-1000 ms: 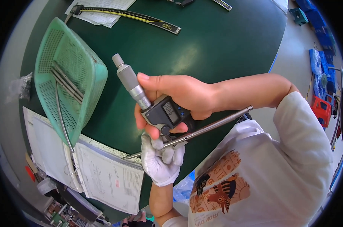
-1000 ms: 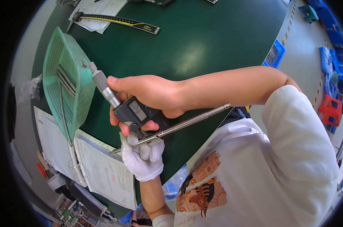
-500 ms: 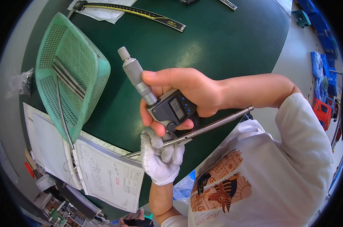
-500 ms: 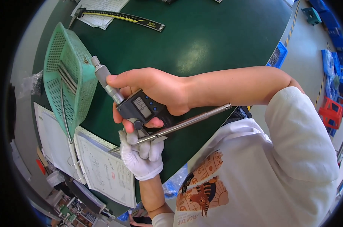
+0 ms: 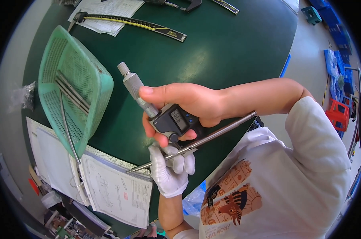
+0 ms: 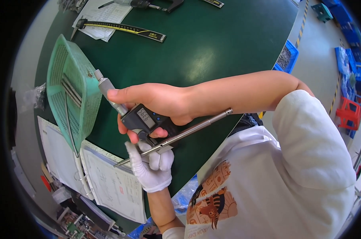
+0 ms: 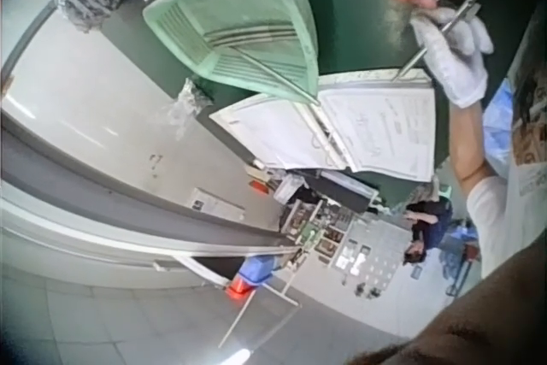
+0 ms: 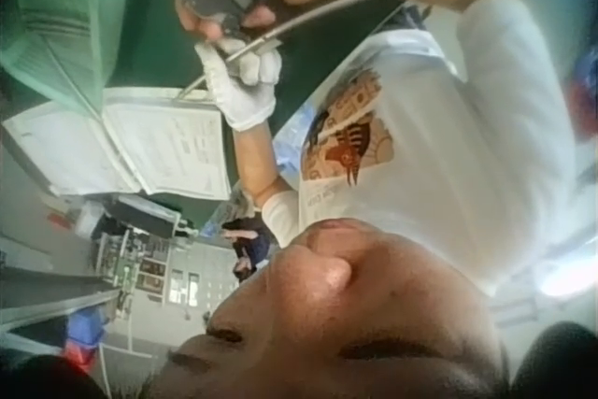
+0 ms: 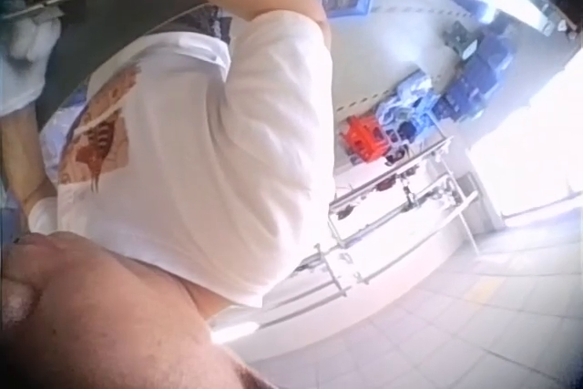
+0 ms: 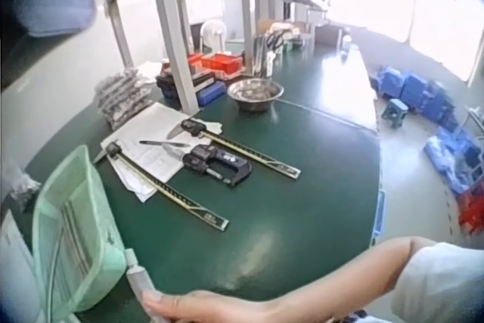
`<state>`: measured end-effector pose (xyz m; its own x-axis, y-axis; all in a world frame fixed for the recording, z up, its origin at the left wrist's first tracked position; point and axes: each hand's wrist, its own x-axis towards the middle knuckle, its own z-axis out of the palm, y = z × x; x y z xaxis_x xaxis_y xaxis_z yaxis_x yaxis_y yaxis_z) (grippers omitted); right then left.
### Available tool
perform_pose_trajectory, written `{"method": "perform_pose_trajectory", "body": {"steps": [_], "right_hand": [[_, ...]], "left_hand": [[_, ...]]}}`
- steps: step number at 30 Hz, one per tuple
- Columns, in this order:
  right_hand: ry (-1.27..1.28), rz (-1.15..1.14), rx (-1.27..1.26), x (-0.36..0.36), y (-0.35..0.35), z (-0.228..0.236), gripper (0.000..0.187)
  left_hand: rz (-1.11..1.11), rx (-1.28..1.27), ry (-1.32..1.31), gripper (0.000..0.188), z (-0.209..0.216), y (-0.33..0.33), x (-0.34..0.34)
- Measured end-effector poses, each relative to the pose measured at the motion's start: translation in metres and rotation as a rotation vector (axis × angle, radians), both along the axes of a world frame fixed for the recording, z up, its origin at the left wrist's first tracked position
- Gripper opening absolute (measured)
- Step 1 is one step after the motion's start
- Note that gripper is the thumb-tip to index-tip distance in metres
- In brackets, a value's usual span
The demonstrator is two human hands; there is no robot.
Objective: Measuring the dimensions of metal rods using a micrometer and checking them against technical drawings in a workshop setting.
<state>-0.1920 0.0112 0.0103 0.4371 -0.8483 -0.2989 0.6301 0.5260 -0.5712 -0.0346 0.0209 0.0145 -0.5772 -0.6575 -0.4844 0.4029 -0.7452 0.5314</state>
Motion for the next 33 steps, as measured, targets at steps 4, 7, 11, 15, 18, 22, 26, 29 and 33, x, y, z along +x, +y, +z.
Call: {"method": "perform_pose_trajectory", "body": {"steps": [4, 7, 11, 15, 18, 22, 26, 29, 33], "right_hand": [[-0.012, 0.001, 0.019, 0.000, 0.001, 0.001, 0.062], [-0.008, 0.007, 0.017, 0.000, 0.000, 0.001, 0.064], [0.004, 0.015, 0.042, -0.001, -0.001, 0.003, 0.065], [0.011, 0.004, 0.039, -0.004, 0.000, 0.002, 0.065], [-0.024, 0.007, 0.055, -0.005, 0.001, 0.004, 0.065], [-0.071, 0.002, 0.074, -0.006, 0.001, 0.002, 0.065], [-0.113, 0.009, 0.076, -0.007, 0.001, 0.002, 0.065], [-0.140, 0.014, 0.091, -0.006, 0.000, 0.002, 0.065], [-0.168, 0.008, 0.094, -0.007, 0.001, 0.000, 0.065]], "left_hand": [[-0.004, 0.060, 0.091, 0.039, -0.011, -0.002, 0.012], [-0.067, -0.023, 0.109, 0.038, -0.011, -0.003, 0.011], [0.051, 0.069, -0.012, 0.038, -0.006, -0.003, 0.012], [-0.081, -0.028, 0.225, 0.036, -0.009, -0.011, 0.020], [-0.073, -0.066, 0.285, 0.037, -0.009, -0.015, 0.021], [-0.060, -0.077, 0.281, 0.037, -0.009, -0.017, 0.023], [-0.061, -0.073, 0.268, 0.036, -0.008, -0.016, 0.023], [-0.064, -0.060, 0.277, 0.035, -0.009, -0.016, 0.023], [-0.060, -0.067, 0.268, 0.035, -0.010, -0.016, 0.022]]}}
